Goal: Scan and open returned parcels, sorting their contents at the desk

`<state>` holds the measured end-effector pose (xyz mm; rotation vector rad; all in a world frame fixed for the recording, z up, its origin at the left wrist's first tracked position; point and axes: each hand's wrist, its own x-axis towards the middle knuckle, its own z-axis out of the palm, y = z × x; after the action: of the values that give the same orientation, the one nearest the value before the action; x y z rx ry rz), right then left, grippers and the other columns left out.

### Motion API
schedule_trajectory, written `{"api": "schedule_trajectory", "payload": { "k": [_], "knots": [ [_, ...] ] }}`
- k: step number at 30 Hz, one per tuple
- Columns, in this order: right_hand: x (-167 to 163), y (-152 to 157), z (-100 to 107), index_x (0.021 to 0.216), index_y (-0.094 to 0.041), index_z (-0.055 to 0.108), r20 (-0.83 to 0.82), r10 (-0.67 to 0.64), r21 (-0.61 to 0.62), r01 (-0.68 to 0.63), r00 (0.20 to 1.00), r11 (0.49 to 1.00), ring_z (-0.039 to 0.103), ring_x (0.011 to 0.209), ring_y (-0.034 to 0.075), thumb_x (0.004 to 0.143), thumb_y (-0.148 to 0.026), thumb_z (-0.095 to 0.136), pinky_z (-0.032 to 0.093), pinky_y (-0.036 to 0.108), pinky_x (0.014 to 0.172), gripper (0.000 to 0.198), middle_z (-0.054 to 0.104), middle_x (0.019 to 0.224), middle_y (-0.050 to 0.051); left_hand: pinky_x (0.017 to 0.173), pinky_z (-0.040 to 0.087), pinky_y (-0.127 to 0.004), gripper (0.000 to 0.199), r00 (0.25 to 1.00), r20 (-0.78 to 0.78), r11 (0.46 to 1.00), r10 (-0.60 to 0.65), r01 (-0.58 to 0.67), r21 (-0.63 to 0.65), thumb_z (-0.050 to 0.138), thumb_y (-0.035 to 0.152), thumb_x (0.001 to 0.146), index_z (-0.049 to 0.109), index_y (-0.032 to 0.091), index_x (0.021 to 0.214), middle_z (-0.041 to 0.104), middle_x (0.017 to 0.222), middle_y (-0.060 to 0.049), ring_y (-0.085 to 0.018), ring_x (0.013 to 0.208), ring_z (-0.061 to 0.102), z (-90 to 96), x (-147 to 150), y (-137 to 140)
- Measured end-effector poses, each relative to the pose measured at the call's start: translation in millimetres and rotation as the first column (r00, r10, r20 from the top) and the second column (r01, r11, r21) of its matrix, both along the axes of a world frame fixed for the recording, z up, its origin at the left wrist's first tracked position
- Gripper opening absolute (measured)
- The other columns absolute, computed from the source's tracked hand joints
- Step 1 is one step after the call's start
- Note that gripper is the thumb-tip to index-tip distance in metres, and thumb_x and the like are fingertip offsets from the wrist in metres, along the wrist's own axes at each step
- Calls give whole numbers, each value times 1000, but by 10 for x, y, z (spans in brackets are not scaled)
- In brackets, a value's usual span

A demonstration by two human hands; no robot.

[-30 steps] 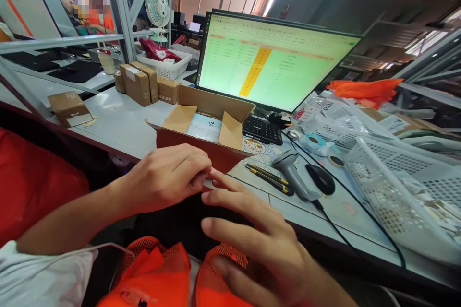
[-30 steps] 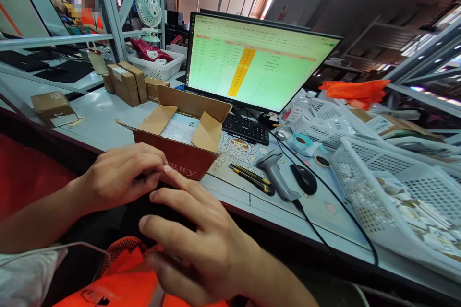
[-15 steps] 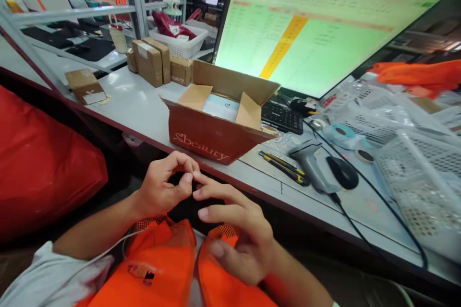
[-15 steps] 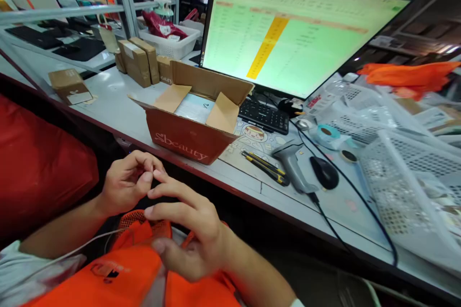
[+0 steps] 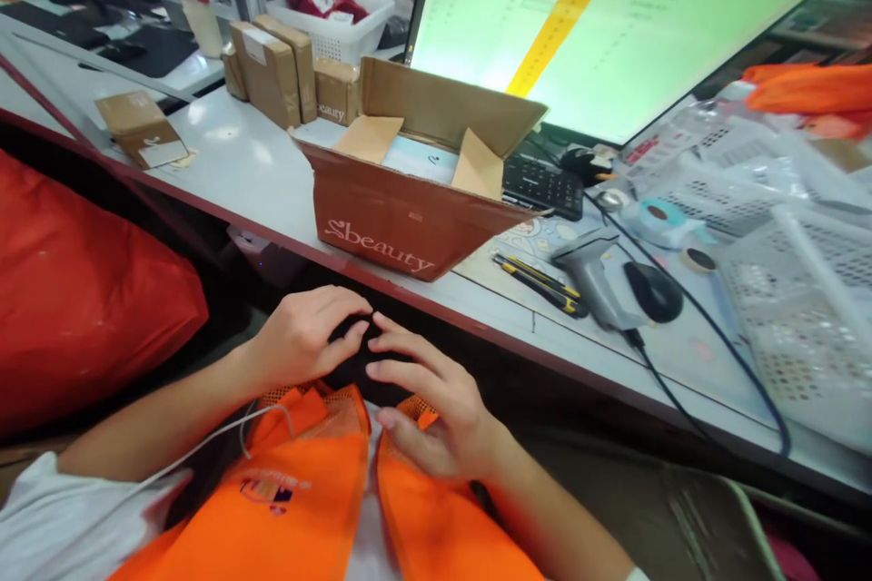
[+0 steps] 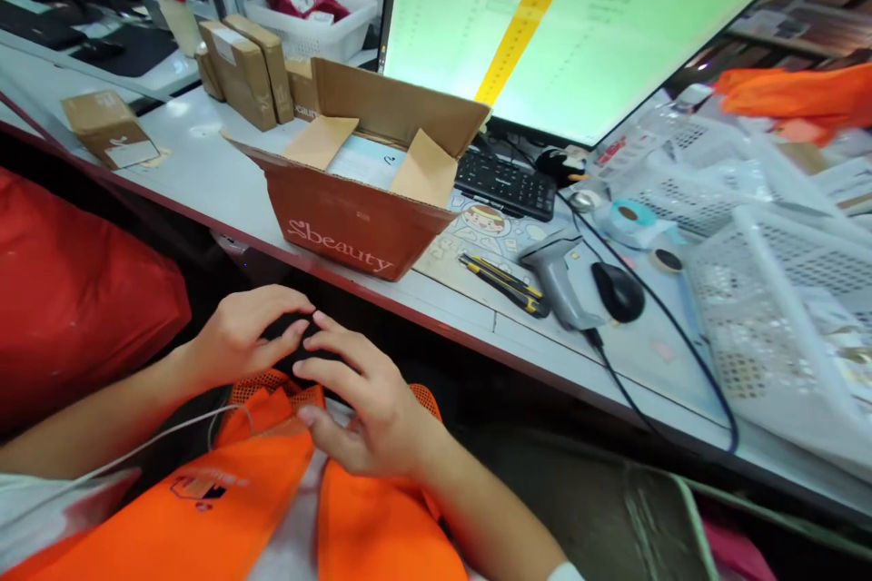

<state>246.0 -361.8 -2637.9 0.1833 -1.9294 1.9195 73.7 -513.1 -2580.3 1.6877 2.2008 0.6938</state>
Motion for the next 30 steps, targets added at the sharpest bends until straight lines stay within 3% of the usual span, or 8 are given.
{"api": "schedule_trajectory", "payload": {
  "k": [5, 10, 16, 19, 22, 24, 26, 30],
  "knots": [
    [-46, 149, 116, 125, -14, 66, 64, 42, 295, -59, 997, 954, 54, 144, 32, 99, -31, 64, 55, 47, 112, 31, 67, 134, 20, 66, 50, -30, 19, 955, -203, 966, -215, 178, -185, 52, 19, 104, 64, 15, 91, 68, 80, -4, -17, 72, 65, 93, -106, 203],
    [-121, 317, 269, 125, -14, 67, 125, 137, 371, -175, 983, 912, 67, 124, 27, 102, -34, 58, 59, 41, 102, 32, 68, 130, 18, 61, 44, -32, 22, 944, -99, 930, -314, 284, -233, 53, 21, 104, 64, 18, 85, 65, 78, -2, -17, 68, 61, 21, -142, 339],
    [-4, 851, 481, 130, -17, 69, 95, 153, 327, -176, 984, 929, 72, 119, 22, 100, -29, 64, 61, 30, 97, 32, 73, 128, 14, 62, 49, -28, 13, 964, -84, 967, -253, 256, 21, 57, 10, 93, 64, 18, 85, 69, 77, -2, -15, 68, 64, 156, -332, 401],
    [-55, 1339, 518, 128, -26, 73, 11, -130, 216, 125, 991, 968, 75, 109, 19, 98, -17, 64, 62, 27, 91, 33, 78, 117, 7, 62, 50, -23, 14, 992, -120, 940, -40, 78, 333, 57, 5, 87, 64, 17, 83, 71, 79, 0, -11, 70, 67, 455, -898, 513],
    [-507, 1721, 355, 114, -29, 79, -13, -381, 111, 380, 925, 918, 76, 105, 19, 94, -9, 58, 62, 31, 92, 35, 80, 109, 2, 73, 55, -24, 13, 984, 139, 825, 107, -166, 541, 51, 12, 84, 62, 14, 78, 72, 78, 4, -11, 74, 69, 590, -1618, 852],
    [-954, 1839, 148, 109, -26, 81, 48, -278, 171, 266, 959, 949, 74, 113, 21, 90, -8, 53, 58, 37, 101, 39, 80, 115, 2, 95, 57, -38, 18, 917, 391, 921, 77, -216, 324, 46, 18, 86, 63, 13, 85, 76, 88, 2, -15, 93, 74, 493, -1952, 1184],
    [-1335, 1885, -58, 109, -22, 81, 146, -120, 305, 71, 982, 950, 74, 111, 21, 88, -9, 50, 58, 39, 101, 40, 80, 113, 5, 107, 53, -42, 24, 858, 514, 1000, -5, 11, -8, 48, 22, 88, 71, 13, 92, 80, 102, -2, -20, 110, 73, 306, -2076, 1512],
    [-1440, 2022, -263, 108, -21, 81, 167, -66, 563, -40, 984, 826, 73, 104, 22, 86, -7, 49, 59, 37, 95, 41, 79, 110, 8, 108, 53, -37, 36, 883, 436, 739, -174, 410, -535, 51, 18, 85, 83, 23, 102, 80, 115, -2, -23, 112, 73, 68, -1970, 1861]
  ]
}}
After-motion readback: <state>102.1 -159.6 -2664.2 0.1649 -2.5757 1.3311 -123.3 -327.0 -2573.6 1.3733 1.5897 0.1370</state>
